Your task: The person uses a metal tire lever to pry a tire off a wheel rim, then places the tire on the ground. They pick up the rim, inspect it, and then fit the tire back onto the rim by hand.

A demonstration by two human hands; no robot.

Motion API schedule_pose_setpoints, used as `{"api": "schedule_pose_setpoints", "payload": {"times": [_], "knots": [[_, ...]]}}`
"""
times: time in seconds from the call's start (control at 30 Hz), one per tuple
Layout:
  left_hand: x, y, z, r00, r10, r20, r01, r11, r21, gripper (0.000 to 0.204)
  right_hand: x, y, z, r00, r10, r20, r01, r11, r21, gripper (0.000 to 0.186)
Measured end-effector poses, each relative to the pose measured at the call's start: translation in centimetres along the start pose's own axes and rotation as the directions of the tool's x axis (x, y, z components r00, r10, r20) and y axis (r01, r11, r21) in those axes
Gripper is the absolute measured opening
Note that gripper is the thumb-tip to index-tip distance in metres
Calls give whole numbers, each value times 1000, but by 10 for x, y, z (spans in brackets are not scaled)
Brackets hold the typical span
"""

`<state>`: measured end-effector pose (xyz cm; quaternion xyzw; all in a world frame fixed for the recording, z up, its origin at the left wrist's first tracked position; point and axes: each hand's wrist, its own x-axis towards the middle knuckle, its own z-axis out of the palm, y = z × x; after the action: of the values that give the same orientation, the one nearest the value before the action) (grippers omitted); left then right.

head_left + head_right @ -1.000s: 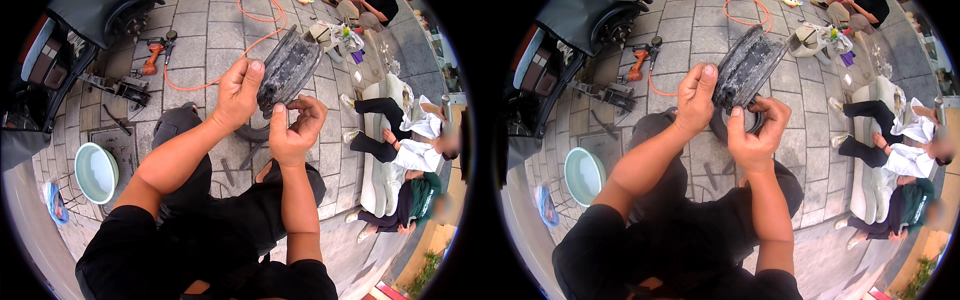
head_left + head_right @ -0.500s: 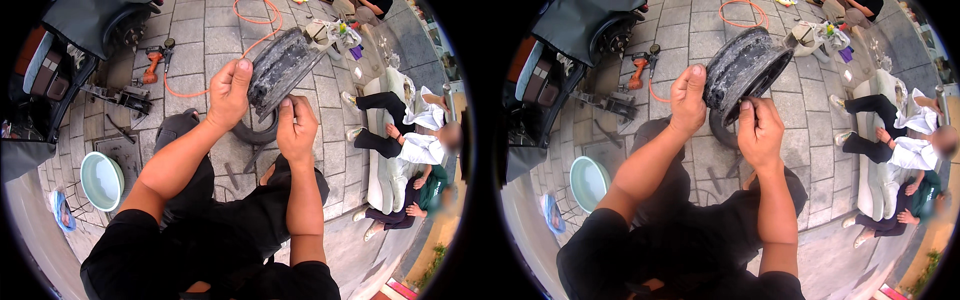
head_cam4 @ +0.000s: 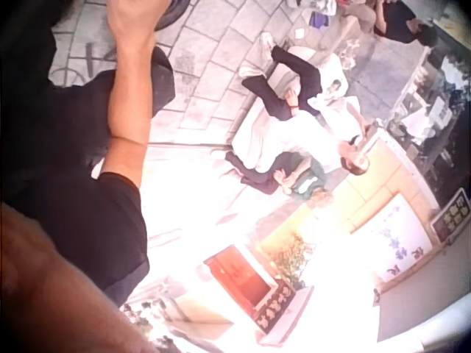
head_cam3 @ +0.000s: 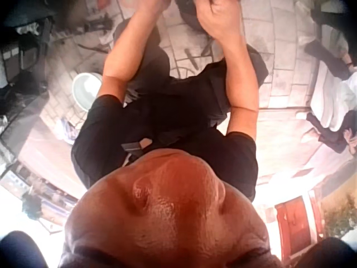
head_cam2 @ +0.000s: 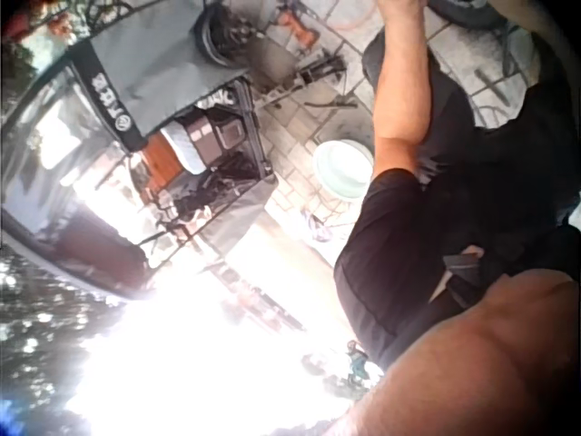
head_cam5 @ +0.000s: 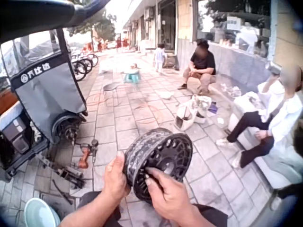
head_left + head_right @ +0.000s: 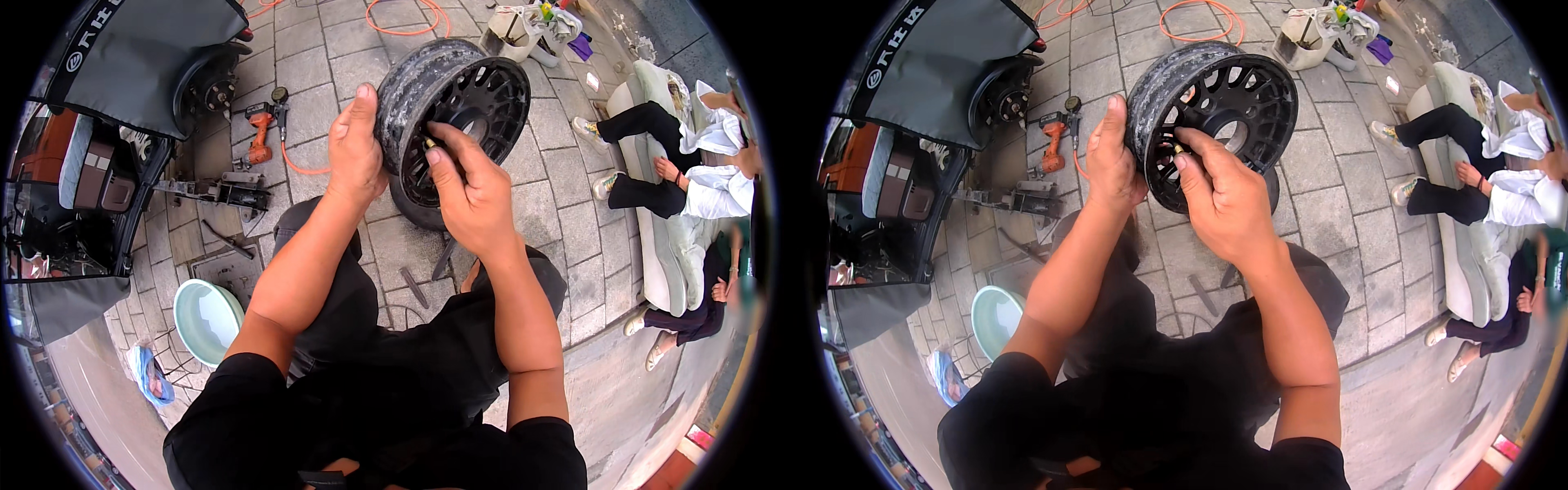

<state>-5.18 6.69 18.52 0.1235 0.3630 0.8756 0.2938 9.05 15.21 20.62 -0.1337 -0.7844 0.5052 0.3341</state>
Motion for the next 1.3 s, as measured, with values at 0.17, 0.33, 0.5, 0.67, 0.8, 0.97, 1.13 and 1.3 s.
{"api": "schedule_pose_setpoints", "payload": {"times": [0.17,0.33,0.5,0.67,0.8,0.97,1.13,1.3], "knots": [[3,-1,-5,997,-57,-55,61,995,76,44,6,3,-2,987,-161,14,162,978,-130,20],[2,-1,-4,997,-61,-49,67,990,123,44,3,3,3,984,-170,-60,159,976,-152,17],[1,-5,-1,996,-51,-71,61,987,150,46,2,5,11,967,-189,-168,163,973,-161,14],[5,-14,-6,998,61,-2,-59,969,241,51,-3,0,19,977,5,-212,-8,1000,-14,12],[6,-25,-8,993,115,22,-117,973,197,48,-3,0,23,948,230,-220,-209,971,114,14],[5,-29,-16,971,215,104,-238,902,360,44,0,1,19,922,343,-182,-281,912,299,19],[3,-31,-19,929,315,193,-367,727,580,45,5,-4,15,885,439,-157,-368,864,342,20],[4,-32,-15,931,345,123,-344,708,617,46,13,21,10,879,476,-18,-430,809,400,20]]}}
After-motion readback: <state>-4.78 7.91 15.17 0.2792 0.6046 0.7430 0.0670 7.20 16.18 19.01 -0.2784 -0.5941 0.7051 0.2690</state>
